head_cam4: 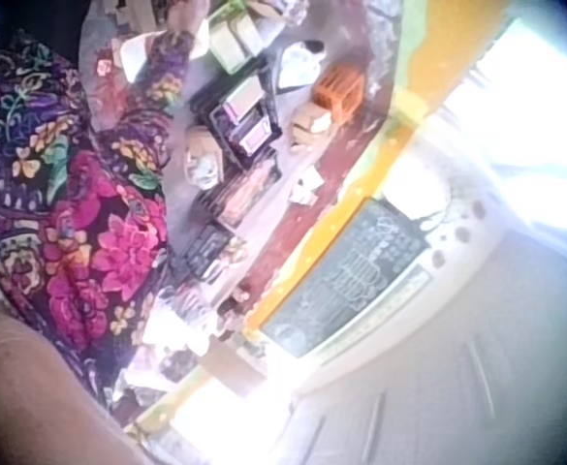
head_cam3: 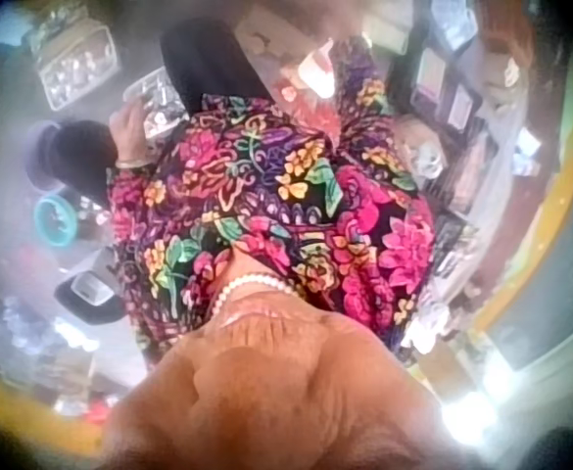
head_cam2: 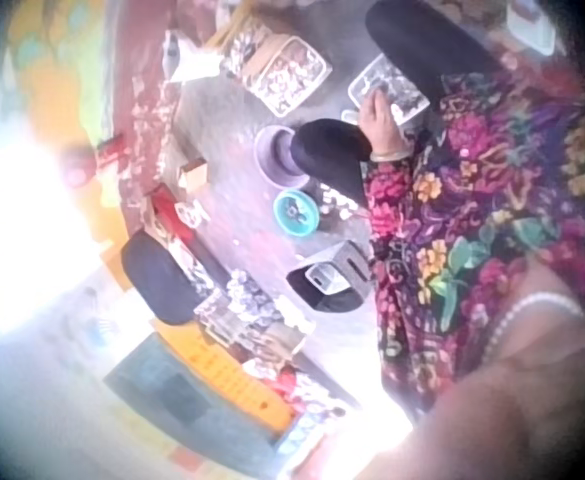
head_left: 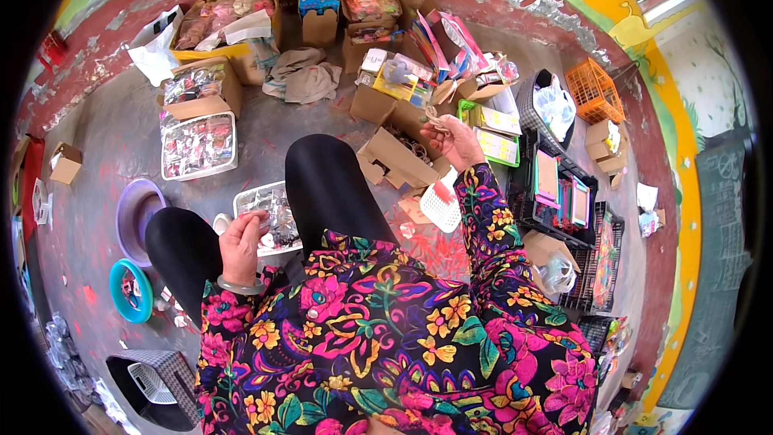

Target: The person sits on the floor surrounded by boxes and baskets, picking up small hair ties and metal clips. They attach the clips to the hair ties by hand and place the finished items into a white plastic basket.

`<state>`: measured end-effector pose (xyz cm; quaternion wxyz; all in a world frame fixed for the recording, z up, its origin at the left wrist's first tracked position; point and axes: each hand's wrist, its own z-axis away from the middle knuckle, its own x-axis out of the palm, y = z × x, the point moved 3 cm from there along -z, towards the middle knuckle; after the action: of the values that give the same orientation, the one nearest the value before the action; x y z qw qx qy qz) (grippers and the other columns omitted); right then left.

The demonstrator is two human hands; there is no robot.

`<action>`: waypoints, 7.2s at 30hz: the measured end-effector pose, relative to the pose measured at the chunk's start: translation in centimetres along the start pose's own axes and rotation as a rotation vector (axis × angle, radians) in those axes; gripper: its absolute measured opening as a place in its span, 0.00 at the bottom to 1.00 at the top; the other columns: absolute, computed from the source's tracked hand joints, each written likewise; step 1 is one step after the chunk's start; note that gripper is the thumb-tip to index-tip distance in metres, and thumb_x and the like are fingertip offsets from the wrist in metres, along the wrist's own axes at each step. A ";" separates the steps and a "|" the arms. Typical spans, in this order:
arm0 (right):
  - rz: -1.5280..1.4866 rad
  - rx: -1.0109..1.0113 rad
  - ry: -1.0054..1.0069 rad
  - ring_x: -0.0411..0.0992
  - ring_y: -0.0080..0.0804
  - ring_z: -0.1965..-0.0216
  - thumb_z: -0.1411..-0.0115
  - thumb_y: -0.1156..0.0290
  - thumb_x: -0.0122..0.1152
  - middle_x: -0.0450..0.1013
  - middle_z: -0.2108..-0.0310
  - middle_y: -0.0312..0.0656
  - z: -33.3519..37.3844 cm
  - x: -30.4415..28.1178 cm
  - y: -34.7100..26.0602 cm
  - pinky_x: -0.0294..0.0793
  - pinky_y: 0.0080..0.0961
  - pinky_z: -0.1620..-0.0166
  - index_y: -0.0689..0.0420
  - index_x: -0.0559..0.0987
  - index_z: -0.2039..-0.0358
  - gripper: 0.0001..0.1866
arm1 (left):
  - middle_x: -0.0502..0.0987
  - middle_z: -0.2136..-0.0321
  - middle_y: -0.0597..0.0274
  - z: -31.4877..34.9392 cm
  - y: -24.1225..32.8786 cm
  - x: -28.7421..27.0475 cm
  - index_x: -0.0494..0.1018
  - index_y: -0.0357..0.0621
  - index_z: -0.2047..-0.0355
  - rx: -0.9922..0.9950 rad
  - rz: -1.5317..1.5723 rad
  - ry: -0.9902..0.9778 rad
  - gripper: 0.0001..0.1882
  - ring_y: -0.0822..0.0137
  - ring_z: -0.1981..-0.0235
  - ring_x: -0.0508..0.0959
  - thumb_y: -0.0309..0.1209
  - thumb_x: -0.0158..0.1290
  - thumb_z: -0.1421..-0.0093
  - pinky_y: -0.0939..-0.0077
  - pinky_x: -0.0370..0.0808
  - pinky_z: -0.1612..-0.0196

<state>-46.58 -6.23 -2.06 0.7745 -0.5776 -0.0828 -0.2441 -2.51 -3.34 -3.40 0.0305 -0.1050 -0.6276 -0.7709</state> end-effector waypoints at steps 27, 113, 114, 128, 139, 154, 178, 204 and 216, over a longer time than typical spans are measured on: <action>-0.194 0.334 -0.660 0.72 0.28 0.61 0.49 0.79 0.58 0.71 0.63 0.39 4.3 20.9 6.9 0.72 0.23 0.56 0.59 0.70 0.59 0.15 | 0.75 0.65 0.62 0.1 0.2 -0.2 0.73 0.34 0.63 -0.008 -0.057 -0.032 0.11 0.73 0.63 0.74 0.28 0.45 0.39 0.81 0.72 0.61; 0.778 -0.077 -0.805 0.67 0.15 0.70 0.50 0.80 0.56 0.68 0.73 0.32 5.0 26.6 8.5 0.68 0.14 0.67 0.62 0.71 0.65 0.10 | 0.74 0.63 0.61 0.7 1.2 1.2 0.67 0.37 0.52 -0.209 0.214 -0.238 0.15 0.70 0.62 0.76 0.28 0.46 0.39 0.76 0.76 0.61; 0.654 -0.065 -0.734 0.67 0.18 0.76 0.54 0.78 0.58 0.68 0.79 0.33 5.1 26.7 8.5 0.67 0.17 0.72 0.64 0.71 0.67 0.11 | 0.74 0.63 0.61 0.7 1.2 1.2 0.67 0.37 0.53 -0.222 0.222 -0.246 0.15 0.70 0.62 0.76 0.29 0.45 0.39 0.75 0.76 0.61; 0.895 -0.089 -0.788 0.70 0.20 0.75 0.52 0.77 0.56 0.72 0.78 0.37 4.9 25.9 9.0 0.68 0.17 0.70 0.63 0.75 0.71 0.06 | 0.75 0.65 0.63 0.7 0.9 1.1 0.69 0.37 0.56 -0.274 0.192 -0.254 0.16 0.72 0.65 0.76 0.35 0.42 0.37 0.77 0.77 0.66; 0.851 -0.009 -0.778 0.71 0.20 0.72 0.51 0.77 0.55 0.74 0.75 0.38 5.5 26.4 7.8 0.69 0.17 0.67 0.63 0.75 0.68 0.08 | 0.75 0.67 0.62 0.6 0.8 1.1 0.70 0.39 0.56 -0.275 0.199 -0.230 0.16 0.73 0.68 0.77 0.36 0.42 0.37 0.81 0.77 0.69; 1.038 -0.591 -0.871 0.69 0.26 0.69 0.59 0.86 0.51 0.73 0.73 0.37 5.3 26.5 7.8 0.68 0.19 0.67 0.59 0.78 0.73 0.12 | 0.75 0.67 0.63 1.0 1.4 1.3 0.68 0.38 0.54 -0.296 0.193 -0.270 0.17 0.73 0.70 0.76 0.36 0.42 0.37 0.85 0.76 0.75; 0.968 -0.241 -0.534 0.72 0.28 0.73 0.52 0.69 0.60 0.73 0.75 0.43 5.8 26.1 8.7 0.68 0.21 0.71 0.61 0.78 0.72 0.09 | 0.73 0.61 0.63 0.7 1.6 0.7 0.67 0.38 0.52 -0.008 0.145 -0.085 0.16 0.75 0.63 0.74 0.32 0.39 0.36 0.84 0.76 0.66; 1.231 -0.762 -0.903 0.70 0.43 0.70 0.56 0.76 0.52 0.71 0.77 0.44 6.8 27.6 7.8 0.69 0.35 0.67 0.57 0.76 0.77 0.05 | 0.74 0.64 0.64 1.0 1.6 1.3 0.69 0.39 0.54 -0.220 0.160 -0.285 0.17 0.75 0.67 0.75 0.37 0.43 0.38 0.83 0.76 0.73; 1.443 -0.927 -0.819 0.68 0.39 0.71 0.56 0.76 0.55 0.68 0.77 0.39 7.6 28.4 6.8 0.68 0.32 0.68 0.55 0.76 0.78 0.03 | 0.74 0.66 0.66 1.0 1.5 1.2 0.69 0.40 0.53 -0.216 0.060 -0.266 0.18 0.77 0.68 0.73 0.38 0.42 0.37 0.83 0.75 0.76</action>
<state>-17.55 -5.65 6.16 0.3429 -0.7799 0.1340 0.5062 -3.28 -2.55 -1.56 -0.0414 -0.2275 -0.5360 -0.8119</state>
